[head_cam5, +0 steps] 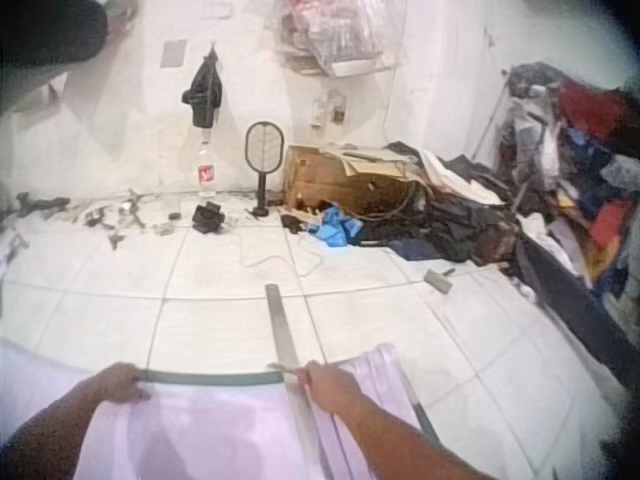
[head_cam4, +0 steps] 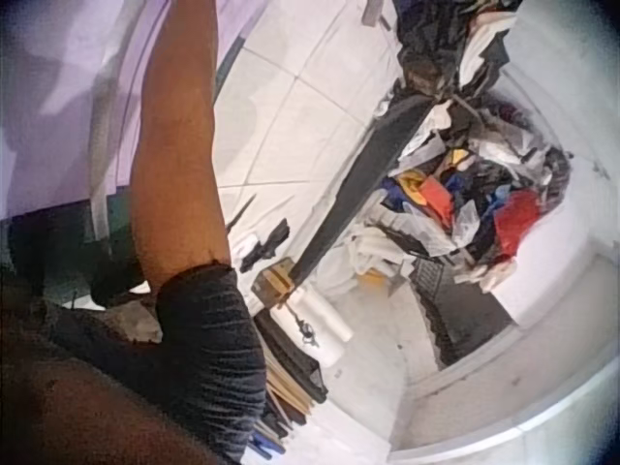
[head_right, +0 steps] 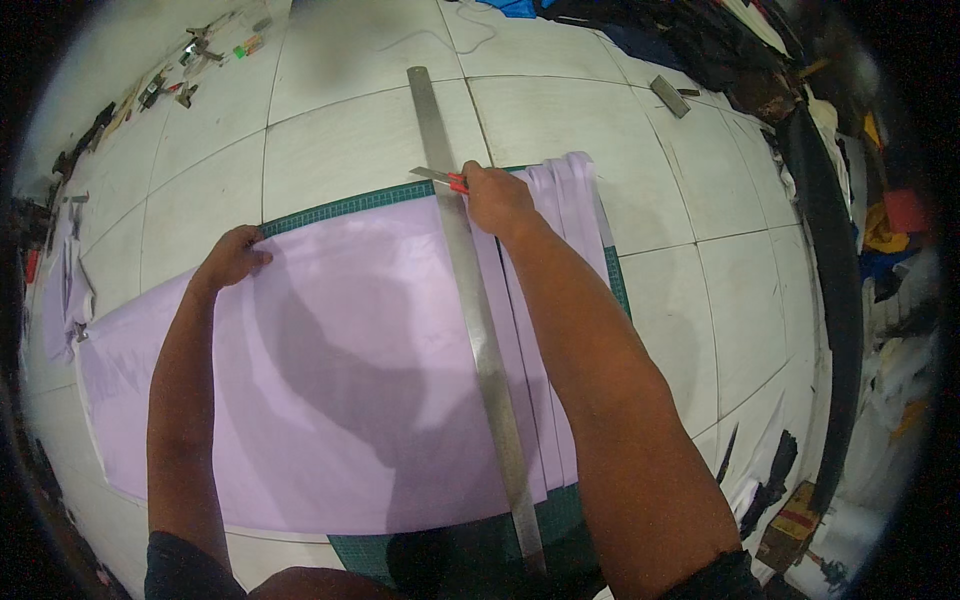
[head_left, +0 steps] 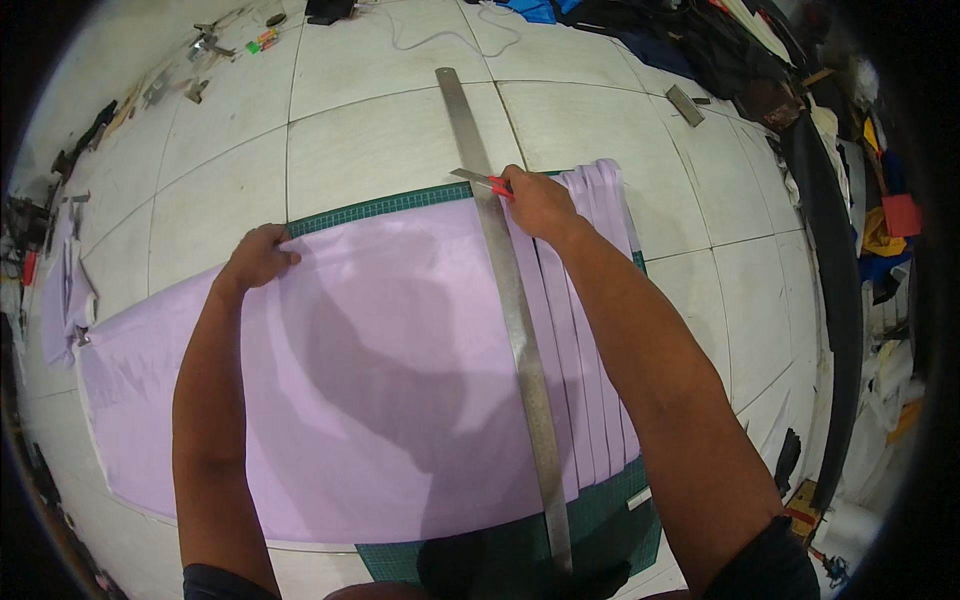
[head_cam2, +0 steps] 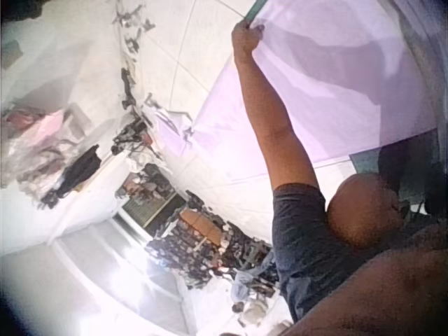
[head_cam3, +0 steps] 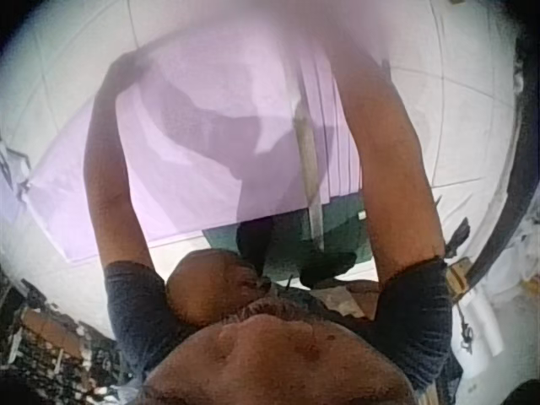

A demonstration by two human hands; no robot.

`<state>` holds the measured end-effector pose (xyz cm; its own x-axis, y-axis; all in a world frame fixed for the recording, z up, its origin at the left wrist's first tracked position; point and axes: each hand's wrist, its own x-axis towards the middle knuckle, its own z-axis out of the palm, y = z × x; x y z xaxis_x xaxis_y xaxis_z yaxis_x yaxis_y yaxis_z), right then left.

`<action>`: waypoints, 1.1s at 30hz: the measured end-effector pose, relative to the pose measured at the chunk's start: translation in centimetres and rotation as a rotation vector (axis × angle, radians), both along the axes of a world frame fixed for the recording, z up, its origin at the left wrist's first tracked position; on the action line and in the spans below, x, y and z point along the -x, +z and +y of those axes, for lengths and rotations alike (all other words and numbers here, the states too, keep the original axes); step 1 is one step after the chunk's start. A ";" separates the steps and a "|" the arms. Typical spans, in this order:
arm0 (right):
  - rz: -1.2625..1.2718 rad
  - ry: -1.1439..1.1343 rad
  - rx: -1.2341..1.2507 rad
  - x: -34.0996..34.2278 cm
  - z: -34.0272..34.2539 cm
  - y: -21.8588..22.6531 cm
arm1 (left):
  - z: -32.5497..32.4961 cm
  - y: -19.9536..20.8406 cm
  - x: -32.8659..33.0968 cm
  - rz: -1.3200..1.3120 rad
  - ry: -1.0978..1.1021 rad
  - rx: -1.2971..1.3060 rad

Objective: The person cuts several strips of purple fabric using a utility knife and a long metal ruler on a cutting mat on the floor.

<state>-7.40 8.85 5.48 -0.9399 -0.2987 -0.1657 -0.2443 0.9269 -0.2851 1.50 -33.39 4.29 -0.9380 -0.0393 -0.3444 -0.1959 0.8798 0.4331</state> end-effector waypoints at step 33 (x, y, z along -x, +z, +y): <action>-0.069 -0.676 0.647 -26.5 14.3 2.8 | -1.4 -4.4 -0.1 0.347 -0.048 0.250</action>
